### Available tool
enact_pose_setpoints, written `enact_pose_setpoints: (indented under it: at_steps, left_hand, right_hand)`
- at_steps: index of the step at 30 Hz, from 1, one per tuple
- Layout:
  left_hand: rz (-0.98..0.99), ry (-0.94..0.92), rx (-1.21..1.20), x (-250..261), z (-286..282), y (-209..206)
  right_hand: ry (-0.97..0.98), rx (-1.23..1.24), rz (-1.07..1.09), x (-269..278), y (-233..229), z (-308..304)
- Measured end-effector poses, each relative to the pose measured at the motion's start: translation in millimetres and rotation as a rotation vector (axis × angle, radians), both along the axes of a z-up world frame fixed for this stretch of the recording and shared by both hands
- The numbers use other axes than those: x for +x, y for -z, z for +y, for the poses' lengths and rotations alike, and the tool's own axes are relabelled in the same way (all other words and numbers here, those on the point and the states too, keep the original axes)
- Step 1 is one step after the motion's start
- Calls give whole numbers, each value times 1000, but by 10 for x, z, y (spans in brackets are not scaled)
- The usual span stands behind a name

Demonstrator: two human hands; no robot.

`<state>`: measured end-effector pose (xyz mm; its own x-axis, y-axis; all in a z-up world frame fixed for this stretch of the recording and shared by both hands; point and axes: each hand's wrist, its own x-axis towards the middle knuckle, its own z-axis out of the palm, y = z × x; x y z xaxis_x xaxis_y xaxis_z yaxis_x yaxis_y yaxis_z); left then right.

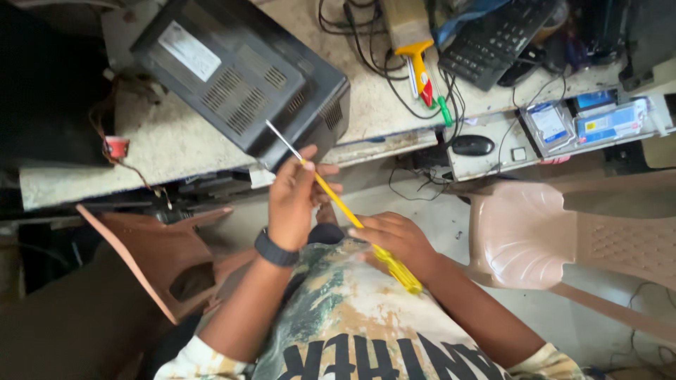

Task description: The person cleans a desktop computer tower using a brush and a screwdriver. They brush dust off the exterior surfaces and use the screwdriver to clean crevices and vents on the back and sides of the unit.

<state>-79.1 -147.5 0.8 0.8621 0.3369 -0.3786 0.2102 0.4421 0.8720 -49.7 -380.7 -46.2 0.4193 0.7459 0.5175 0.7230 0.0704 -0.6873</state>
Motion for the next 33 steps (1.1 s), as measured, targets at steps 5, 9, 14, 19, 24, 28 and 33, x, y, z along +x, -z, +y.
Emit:
enact_pose_setpoints:
  at_steps: [5,9,14,19,24,28,33]
  left_hand:
    - [27,-18,134,-66,-69,181]
    - [68,-40,196,-152,-168,230]
    - [19,-75,191,-131,-187,291]
    - [38,-94,235,-60,-76,270]
    - [36,-105,242,0,-29,264]
    - [49,-106,277,39,-18,256]
    - [52,-111,267,58,-14,259]
  right_hand:
    - [-157,-46,845,-209,164,-192]
    - [-217,24,1609,-258,111,-324]
    - [-207,-76,1453,-332,-6,-271]
    - [-186,-80,1485,-267,-73,-121]
    - [-202,-41,1531,-235,-56,-62]
    - [-204,-23,1534,-205,-25,-22]
    - [-215,-9,1547,-194,14,-24]
